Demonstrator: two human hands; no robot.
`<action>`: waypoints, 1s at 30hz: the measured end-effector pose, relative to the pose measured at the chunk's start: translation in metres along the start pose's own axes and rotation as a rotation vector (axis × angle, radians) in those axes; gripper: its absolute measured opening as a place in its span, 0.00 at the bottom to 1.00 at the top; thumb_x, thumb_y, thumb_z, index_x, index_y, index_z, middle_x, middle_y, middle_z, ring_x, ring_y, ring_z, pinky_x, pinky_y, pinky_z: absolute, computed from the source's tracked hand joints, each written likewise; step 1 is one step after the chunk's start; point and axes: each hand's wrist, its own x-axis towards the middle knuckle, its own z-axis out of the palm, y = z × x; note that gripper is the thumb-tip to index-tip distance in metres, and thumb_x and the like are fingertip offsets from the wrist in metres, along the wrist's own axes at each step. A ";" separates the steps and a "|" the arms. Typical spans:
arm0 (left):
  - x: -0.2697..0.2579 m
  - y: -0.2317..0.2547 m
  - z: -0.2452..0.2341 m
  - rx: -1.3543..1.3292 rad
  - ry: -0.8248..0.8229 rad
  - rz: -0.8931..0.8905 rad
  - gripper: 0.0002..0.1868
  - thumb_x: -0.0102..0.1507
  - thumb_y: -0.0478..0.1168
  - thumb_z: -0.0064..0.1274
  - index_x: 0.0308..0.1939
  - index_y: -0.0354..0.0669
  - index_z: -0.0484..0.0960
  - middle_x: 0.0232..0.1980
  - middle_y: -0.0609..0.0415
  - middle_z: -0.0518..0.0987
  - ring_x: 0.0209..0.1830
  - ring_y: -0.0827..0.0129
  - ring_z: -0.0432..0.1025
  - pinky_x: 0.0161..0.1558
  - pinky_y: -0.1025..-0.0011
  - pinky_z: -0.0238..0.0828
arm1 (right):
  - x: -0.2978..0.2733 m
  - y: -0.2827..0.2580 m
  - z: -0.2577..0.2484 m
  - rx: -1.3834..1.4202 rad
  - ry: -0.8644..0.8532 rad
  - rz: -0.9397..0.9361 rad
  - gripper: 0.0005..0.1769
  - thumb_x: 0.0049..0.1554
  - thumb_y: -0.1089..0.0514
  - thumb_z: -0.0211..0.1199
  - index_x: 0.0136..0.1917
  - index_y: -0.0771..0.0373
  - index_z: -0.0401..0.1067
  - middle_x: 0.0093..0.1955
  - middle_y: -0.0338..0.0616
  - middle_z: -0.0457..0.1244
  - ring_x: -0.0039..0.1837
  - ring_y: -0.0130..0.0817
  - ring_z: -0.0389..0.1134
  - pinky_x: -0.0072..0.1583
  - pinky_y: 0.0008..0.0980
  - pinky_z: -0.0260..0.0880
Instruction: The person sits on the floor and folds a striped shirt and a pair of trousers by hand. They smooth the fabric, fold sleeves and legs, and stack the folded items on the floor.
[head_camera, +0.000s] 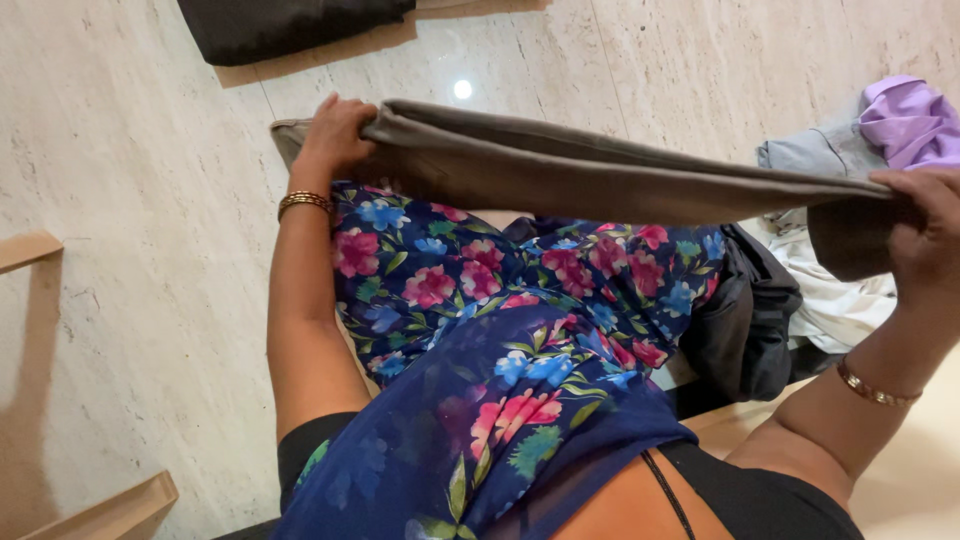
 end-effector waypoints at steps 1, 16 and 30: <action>-0.002 -0.003 -0.017 -0.018 0.083 0.015 0.21 0.52 0.36 0.63 0.50 0.42 0.80 0.47 0.47 0.78 0.54 0.51 0.72 0.72 0.52 0.55 | 0.008 0.011 0.006 -0.047 -0.029 0.027 0.34 0.47 0.82 0.50 0.61 0.60 0.76 0.56 0.48 0.64 0.60 0.42 0.65 0.67 0.34 0.68; -0.063 0.102 -0.023 0.142 0.044 0.013 0.33 0.55 0.51 0.66 0.64 0.56 0.79 0.56 0.52 0.77 0.59 0.58 0.71 0.71 0.44 0.52 | 0.064 0.138 0.212 -0.606 -0.093 0.122 0.16 0.57 0.67 0.60 0.53 0.51 0.82 0.60 0.44 0.70 0.64 0.50 0.65 0.71 0.69 0.37; -0.053 -0.088 0.040 -0.430 -0.025 -1.193 0.48 0.55 0.52 0.71 0.65 0.23 0.63 0.63 0.31 0.75 0.61 0.49 0.73 0.60 0.62 0.71 | 0.044 0.016 0.389 -0.216 -0.364 0.027 0.32 0.56 0.56 0.63 0.73 0.57 0.66 0.82 0.58 0.49 0.68 0.59 0.61 0.62 0.55 0.66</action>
